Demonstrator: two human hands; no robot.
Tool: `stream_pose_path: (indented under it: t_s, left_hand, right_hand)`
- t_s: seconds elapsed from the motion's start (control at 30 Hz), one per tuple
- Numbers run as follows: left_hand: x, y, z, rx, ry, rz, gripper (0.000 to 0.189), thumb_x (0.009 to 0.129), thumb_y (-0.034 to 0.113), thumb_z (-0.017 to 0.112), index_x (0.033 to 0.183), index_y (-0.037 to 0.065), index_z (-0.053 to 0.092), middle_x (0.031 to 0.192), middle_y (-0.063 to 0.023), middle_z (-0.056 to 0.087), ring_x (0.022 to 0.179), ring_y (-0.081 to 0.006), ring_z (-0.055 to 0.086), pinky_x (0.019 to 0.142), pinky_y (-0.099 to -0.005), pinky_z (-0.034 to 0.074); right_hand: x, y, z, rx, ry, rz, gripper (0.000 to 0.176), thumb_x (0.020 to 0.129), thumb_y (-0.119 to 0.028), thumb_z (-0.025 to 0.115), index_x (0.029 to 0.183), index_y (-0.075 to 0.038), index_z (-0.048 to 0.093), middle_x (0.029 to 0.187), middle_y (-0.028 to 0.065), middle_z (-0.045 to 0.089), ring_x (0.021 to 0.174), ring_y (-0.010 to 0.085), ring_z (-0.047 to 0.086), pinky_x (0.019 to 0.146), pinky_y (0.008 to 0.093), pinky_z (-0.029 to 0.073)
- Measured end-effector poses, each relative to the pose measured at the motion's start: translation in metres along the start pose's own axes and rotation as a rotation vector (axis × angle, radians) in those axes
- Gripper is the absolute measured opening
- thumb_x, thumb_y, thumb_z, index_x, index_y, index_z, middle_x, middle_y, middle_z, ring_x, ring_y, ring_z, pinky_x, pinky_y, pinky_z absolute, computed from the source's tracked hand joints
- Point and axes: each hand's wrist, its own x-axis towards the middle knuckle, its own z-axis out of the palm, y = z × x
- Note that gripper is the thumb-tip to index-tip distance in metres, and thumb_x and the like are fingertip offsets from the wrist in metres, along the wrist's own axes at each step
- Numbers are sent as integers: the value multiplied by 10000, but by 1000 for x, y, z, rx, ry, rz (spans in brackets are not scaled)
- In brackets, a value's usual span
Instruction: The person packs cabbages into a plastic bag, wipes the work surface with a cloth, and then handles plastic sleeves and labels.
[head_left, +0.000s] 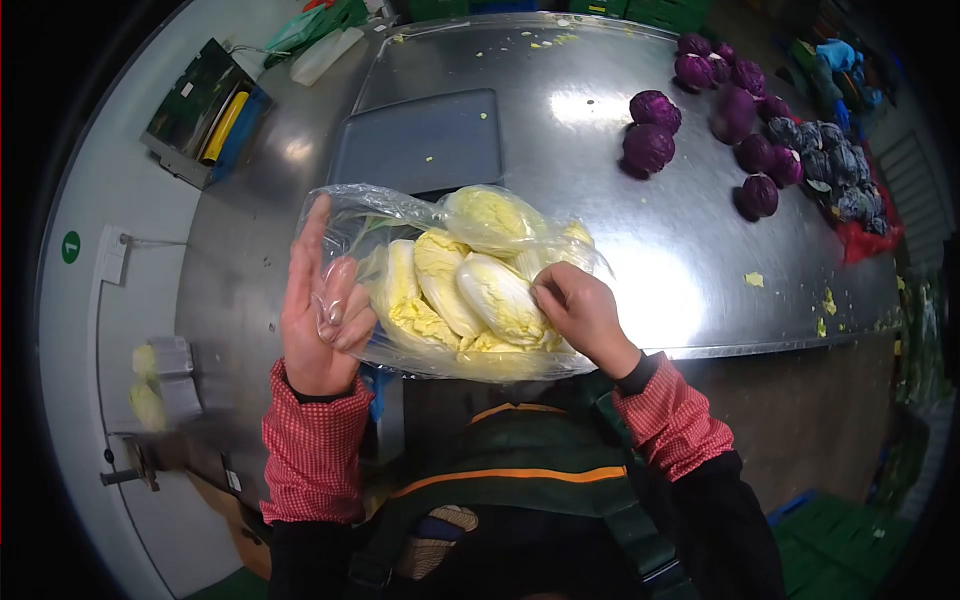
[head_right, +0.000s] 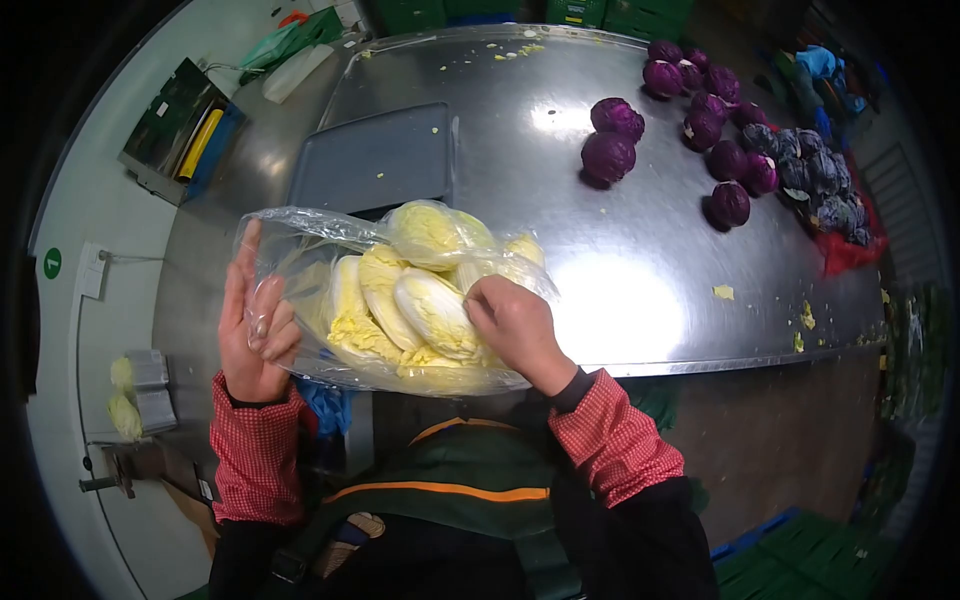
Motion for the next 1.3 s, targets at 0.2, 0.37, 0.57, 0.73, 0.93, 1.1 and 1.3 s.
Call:
stream_pose_path:
  t_s: [0.2,0.37,0.57,0.73,0.93,1.1,1.3]
  left_hand:
    - [-3,1,1,43,27,7,482,1077,350,261,1532,202,201,573,22,335,408,-37,253,362,-171,268]
    - [-3,4,1,30,33,-15,489,1076,361,258,1534,204,186,571,22,342,402,-34,249,359,-174,256]
    - [-1,11,2,144,24,-46,472,1076,362,262,1514,187,236,585,16,383,394,-29,256,356,-173,252]
    - [-4,38,-13,204,46,88,432,1073,358,290,1405,98,384,580,33,364,394,-26,245,356,-169,243]
    - [13,78,-16,178,-8,160,399,1068,305,355,1288,2,491,643,34,334,467,-23,251,411,-175,248]
    - [43,113,-19,171,-8,228,353,1057,260,406,1199,-46,509,684,37,320,504,-24,262,439,-184,256]
    - [80,135,6,130,-174,258,336,1049,231,433,1176,-70,509,692,42,298,522,-25,266,457,-188,273]
  right_hand:
    - [-24,-2,-78,828,-211,358,132,900,-110,615,808,-28,569,748,33,588,649,101,568,577,247,476]
    - [-85,52,-137,224,-168,675,421,900,-424,625,921,-5,590,687,80,594,621,175,586,603,300,483]
    - [-77,47,-42,-154,-167,553,345,909,-368,629,885,-26,590,677,105,595,616,239,559,630,365,464]
    - [-44,1,-77,551,249,449,312,987,-228,536,710,-88,504,631,-77,390,575,19,345,511,224,280]
    - [23,-56,-109,651,377,217,254,980,-180,533,746,-84,546,639,-67,442,561,30,382,511,219,294]
    - [84,-72,-127,755,485,126,180,963,-166,556,836,-46,601,688,-20,537,609,69,482,540,236,365]
    - [132,-92,-148,920,299,-21,195,961,-221,567,892,-45,614,751,8,577,678,88,549,595,252,435]
